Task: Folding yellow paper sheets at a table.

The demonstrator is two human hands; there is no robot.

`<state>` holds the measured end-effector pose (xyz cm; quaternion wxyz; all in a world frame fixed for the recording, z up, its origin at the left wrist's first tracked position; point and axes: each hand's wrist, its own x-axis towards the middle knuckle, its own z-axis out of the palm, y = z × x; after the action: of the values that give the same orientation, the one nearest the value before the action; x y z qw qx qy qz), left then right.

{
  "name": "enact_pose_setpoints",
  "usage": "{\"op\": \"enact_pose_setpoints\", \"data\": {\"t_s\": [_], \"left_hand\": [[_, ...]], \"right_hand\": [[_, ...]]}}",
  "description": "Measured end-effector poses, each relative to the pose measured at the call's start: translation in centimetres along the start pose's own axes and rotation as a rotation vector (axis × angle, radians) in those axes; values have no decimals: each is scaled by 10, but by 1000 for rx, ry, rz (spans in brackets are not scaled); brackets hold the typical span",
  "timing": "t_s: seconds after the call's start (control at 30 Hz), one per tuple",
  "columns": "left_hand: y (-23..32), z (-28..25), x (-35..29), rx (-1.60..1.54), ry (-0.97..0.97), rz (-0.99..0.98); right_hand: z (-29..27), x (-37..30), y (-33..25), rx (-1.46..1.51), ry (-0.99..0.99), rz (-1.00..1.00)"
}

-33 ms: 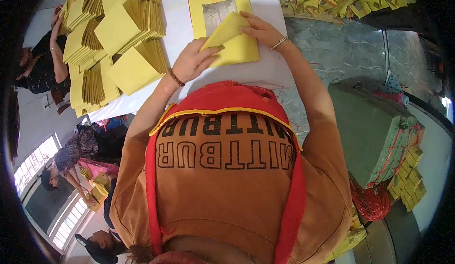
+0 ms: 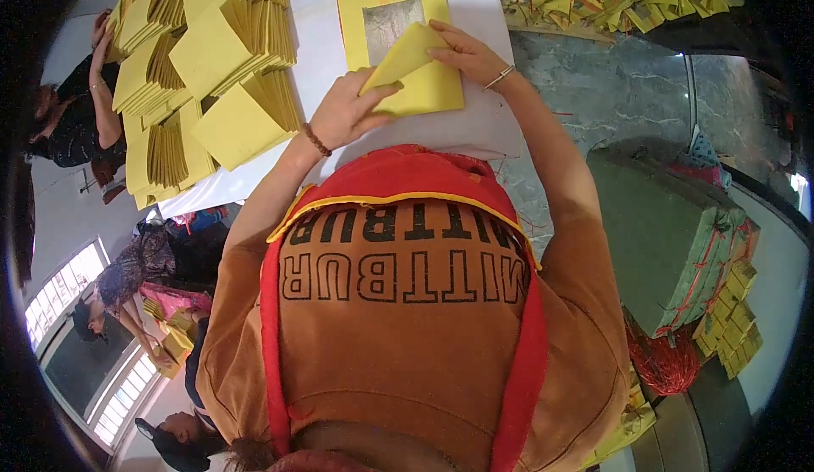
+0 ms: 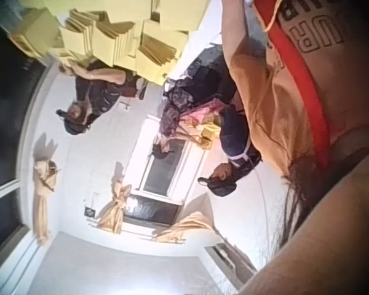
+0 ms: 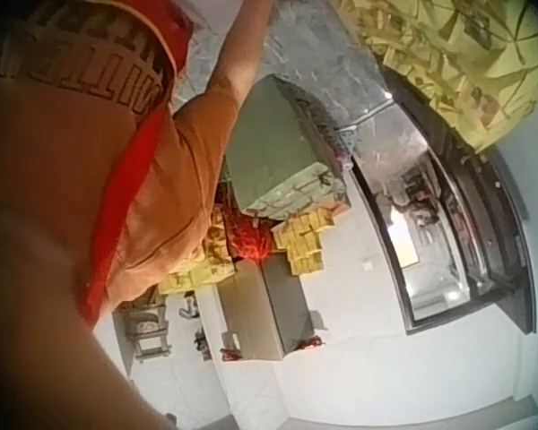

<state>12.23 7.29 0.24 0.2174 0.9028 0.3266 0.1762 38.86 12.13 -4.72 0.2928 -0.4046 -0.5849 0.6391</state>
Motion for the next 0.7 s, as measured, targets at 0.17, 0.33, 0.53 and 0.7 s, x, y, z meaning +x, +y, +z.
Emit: {"op": "enact_pose_setpoints", "data": {"t_s": [0.17,0.33,0.53,0.7], "left_hand": [[6,-1,-3,144,-91,1],[3,-10,1,41,-104,3],[1,-12,2,-14,-24,72],[-1,-11,4,-75,18,40]], "right_hand": [[2,1,-1,-49,4,-6],[0,0,0,-24,-13,-4],[2,-1,-2,10,-4,3],[0,-1,0,-8,-8,-12]]}}
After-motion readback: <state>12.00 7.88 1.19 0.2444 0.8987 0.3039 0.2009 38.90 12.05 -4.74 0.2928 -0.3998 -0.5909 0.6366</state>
